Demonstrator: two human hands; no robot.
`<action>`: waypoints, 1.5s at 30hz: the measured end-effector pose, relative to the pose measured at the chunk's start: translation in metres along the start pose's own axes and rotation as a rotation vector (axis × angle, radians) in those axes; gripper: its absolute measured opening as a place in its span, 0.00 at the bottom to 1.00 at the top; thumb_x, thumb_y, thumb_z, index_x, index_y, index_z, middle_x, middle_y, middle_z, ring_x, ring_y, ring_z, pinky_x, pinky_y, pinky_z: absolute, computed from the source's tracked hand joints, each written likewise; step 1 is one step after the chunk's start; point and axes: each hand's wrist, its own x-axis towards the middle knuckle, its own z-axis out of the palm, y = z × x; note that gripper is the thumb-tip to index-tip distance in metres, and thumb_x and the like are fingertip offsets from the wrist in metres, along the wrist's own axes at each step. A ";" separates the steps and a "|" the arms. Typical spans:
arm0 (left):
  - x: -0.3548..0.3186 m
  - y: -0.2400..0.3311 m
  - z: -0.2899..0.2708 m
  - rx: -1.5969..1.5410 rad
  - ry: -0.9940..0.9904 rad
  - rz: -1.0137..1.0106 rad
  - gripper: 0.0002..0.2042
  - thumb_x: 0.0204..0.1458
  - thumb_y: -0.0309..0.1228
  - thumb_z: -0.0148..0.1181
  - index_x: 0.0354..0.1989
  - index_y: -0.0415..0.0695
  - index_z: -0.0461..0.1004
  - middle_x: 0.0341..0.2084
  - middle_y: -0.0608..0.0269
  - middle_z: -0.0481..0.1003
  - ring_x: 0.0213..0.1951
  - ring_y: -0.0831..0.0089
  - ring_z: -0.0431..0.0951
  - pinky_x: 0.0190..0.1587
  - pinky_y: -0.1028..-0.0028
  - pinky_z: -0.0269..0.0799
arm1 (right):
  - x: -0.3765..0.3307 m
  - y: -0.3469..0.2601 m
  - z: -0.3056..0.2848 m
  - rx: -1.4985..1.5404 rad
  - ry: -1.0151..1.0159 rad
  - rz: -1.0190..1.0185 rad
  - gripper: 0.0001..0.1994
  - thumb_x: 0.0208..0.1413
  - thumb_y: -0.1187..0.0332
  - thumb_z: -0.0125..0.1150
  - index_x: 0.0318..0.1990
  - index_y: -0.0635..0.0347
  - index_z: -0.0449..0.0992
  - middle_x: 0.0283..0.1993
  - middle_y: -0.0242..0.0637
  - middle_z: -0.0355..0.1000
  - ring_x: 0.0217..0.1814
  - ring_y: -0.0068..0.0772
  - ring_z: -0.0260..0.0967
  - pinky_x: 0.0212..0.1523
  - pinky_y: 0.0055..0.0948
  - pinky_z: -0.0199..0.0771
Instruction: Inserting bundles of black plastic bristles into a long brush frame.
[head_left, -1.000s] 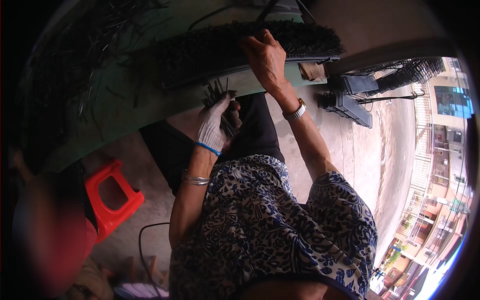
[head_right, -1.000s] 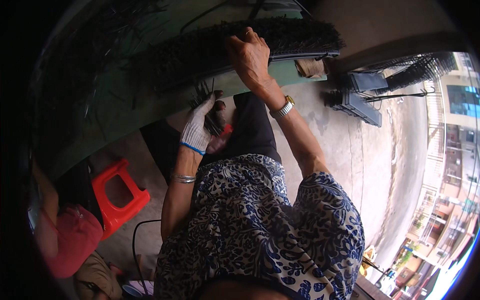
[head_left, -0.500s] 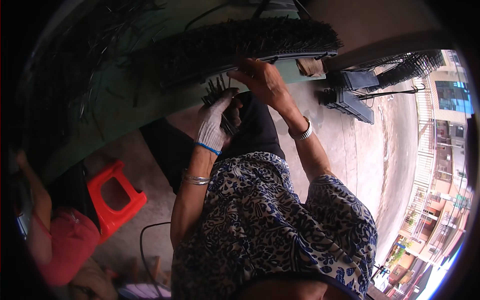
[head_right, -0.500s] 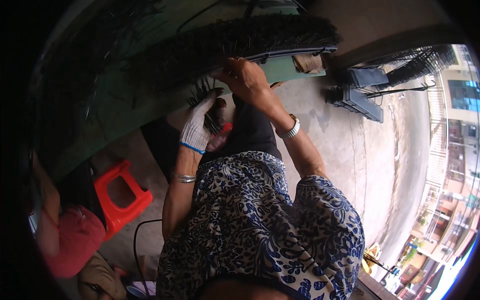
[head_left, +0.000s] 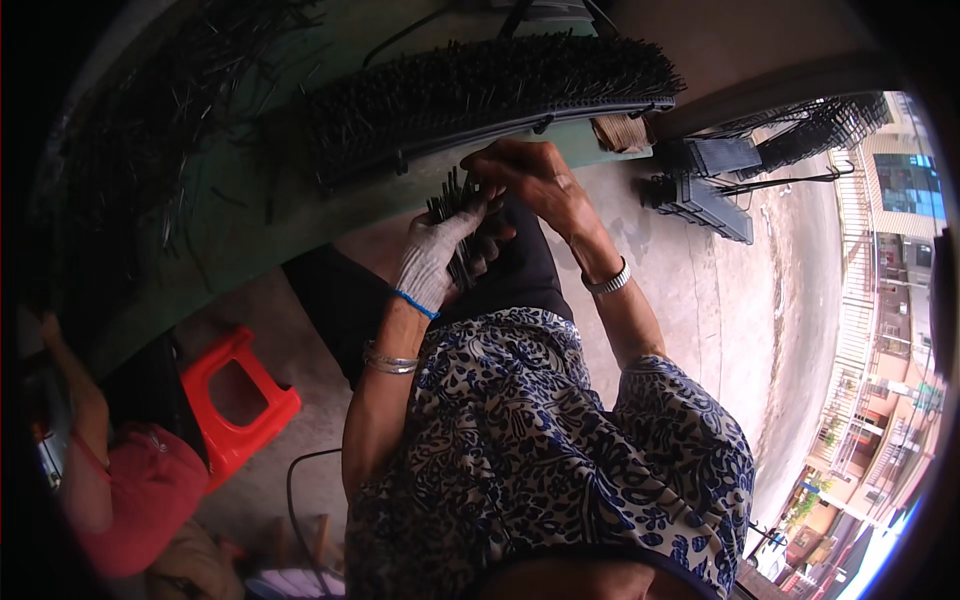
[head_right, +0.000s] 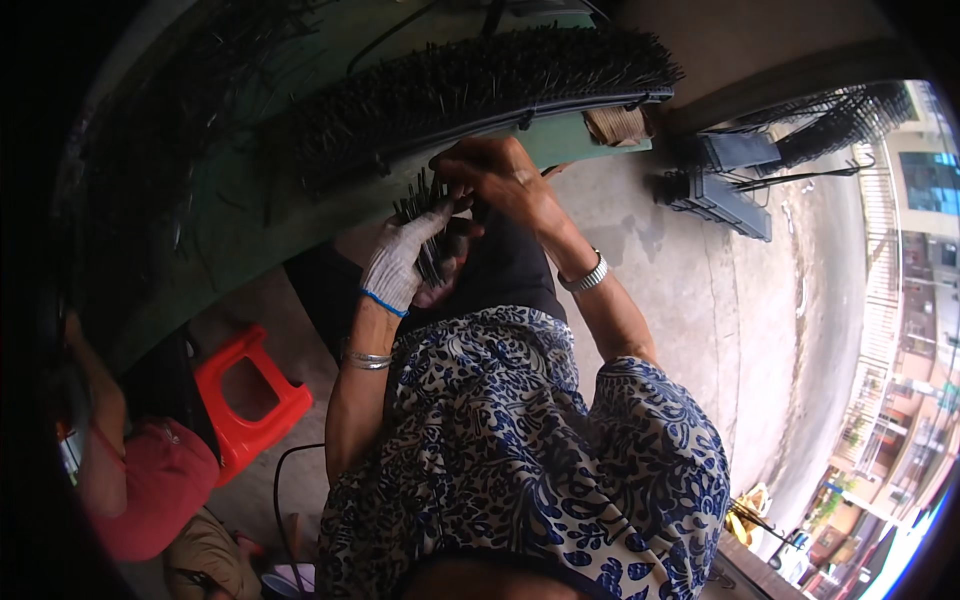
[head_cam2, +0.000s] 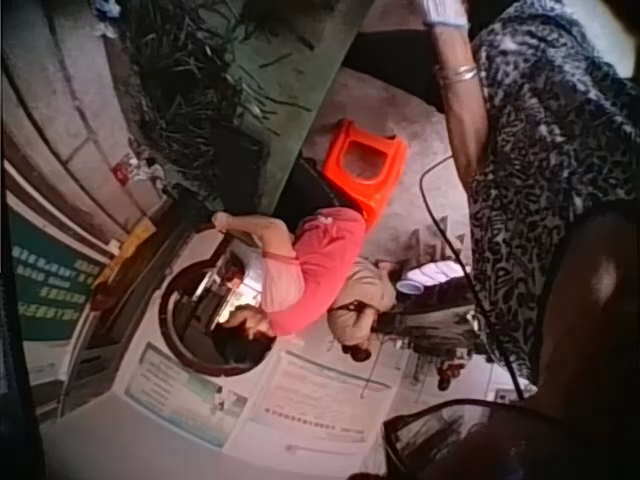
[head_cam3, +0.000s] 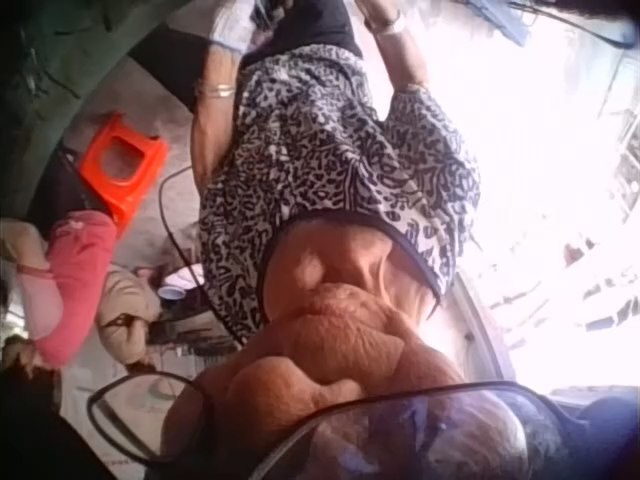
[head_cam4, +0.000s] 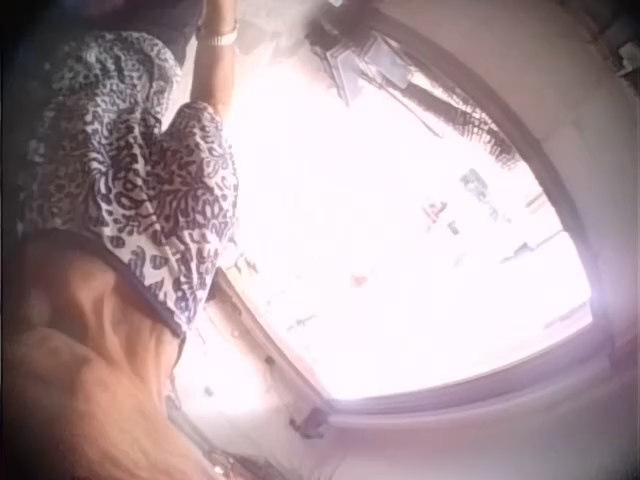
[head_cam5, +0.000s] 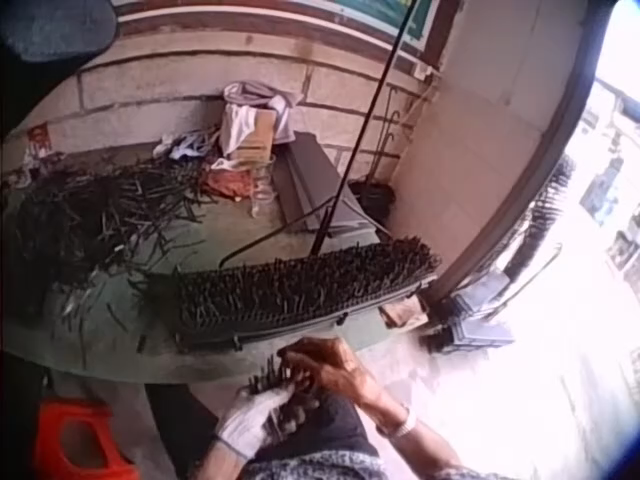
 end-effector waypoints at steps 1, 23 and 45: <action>-0.001 0.002 0.000 0.030 0.010 -0.007 0.13 0.57 0.37 0.58 0.45 0.43 0.77 0.28 0.54 0.80 0.18 0.77 0.74 0.15 0.81 0.66 | -0.001 -0.001 0.000 0.001 0.001 0.000 0.11 0.59 0.67 0.57 0.40 0.68 0.77 0.30 0.32 0.73 0.32 0.21 0.70 0.27 0.21 0.72; 0.043 -0.031 -0.038 -0.472 -0.062 0.065 0.10 0.58 0.35 0.56 0.46 0.48 0.73 0.36 0.57 0.78 0.38 0.62 0.79 0.39 0.57 0.78 | 0.061 0.008 -0.032 -0.718 0.446 -0.626 0.03 0.56 0.77 0.55 0.37 0.62 0.72 0.27 0.38 0.74 0.28 0.36 0.75 0.29 0.28 0.72; 0.025 -0.019 -0.017 -0.327 0.129 0.084 0.11 0.61 0.37 0.52 0.44 0.44 0.72 0.24 0.59 0.75 0.19 0.76 0.74 0.17 0.74 0.73 | 0.072 0.020 -0.041 -0.999 0.279 -0.683 0.09 0.46 0.77 0.61 0.37 0.58 0.76 0.35 0.37 0.70 0.37 0.38 0.71 0.35 0.33 0.74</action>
